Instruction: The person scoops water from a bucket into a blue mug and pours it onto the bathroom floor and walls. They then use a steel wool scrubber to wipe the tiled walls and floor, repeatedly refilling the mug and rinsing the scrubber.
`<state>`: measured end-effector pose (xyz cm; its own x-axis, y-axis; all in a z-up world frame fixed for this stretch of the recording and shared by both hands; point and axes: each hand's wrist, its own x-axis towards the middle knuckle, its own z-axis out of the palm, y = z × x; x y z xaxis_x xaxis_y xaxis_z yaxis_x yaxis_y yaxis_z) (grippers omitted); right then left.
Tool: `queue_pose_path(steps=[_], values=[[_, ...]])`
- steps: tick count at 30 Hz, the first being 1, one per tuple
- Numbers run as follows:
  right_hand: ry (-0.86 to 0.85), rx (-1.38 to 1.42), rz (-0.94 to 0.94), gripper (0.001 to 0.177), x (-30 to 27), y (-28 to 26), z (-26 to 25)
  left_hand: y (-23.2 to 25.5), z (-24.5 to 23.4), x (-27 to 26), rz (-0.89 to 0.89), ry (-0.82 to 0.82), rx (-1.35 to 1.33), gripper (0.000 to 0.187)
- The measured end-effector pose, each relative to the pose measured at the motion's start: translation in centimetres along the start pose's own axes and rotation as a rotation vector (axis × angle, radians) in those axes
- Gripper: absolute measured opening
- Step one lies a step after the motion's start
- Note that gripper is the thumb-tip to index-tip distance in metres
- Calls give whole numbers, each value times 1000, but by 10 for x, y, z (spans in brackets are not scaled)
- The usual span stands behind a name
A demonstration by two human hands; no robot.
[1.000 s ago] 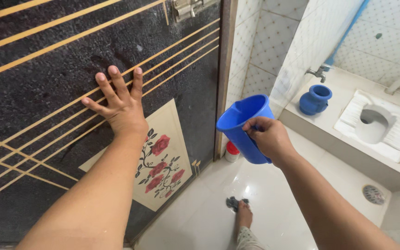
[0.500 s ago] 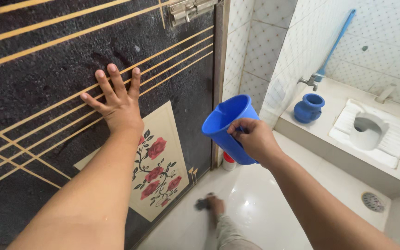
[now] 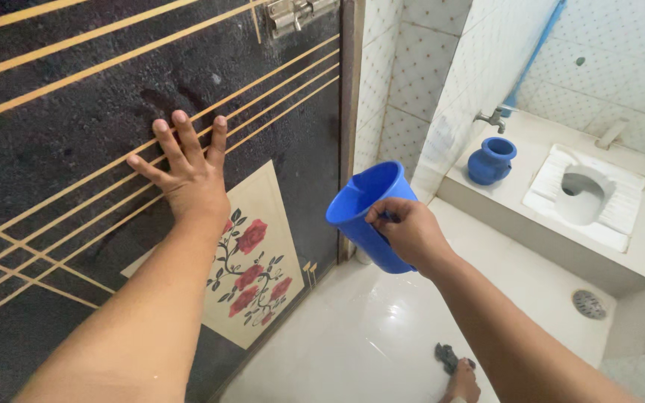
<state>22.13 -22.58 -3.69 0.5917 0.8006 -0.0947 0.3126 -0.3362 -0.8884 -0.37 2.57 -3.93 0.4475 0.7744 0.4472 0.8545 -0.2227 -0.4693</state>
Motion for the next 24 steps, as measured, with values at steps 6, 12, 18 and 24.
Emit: queue_pose_path(steps=[6,12,18,24], values=[[-2,2,12,7,-3,-8,-5,4,1,9,-24,-21,39,130],[26,72,-29,8,4,4,-14,7,9,9,-5,-17,-38,142],[36,107,-5,7,11,30,-23,9,4,7,-42,-13,-39,144],[6,180,-50,8,16,63,-29,12,-27,5,-68,-191,-61,151]])
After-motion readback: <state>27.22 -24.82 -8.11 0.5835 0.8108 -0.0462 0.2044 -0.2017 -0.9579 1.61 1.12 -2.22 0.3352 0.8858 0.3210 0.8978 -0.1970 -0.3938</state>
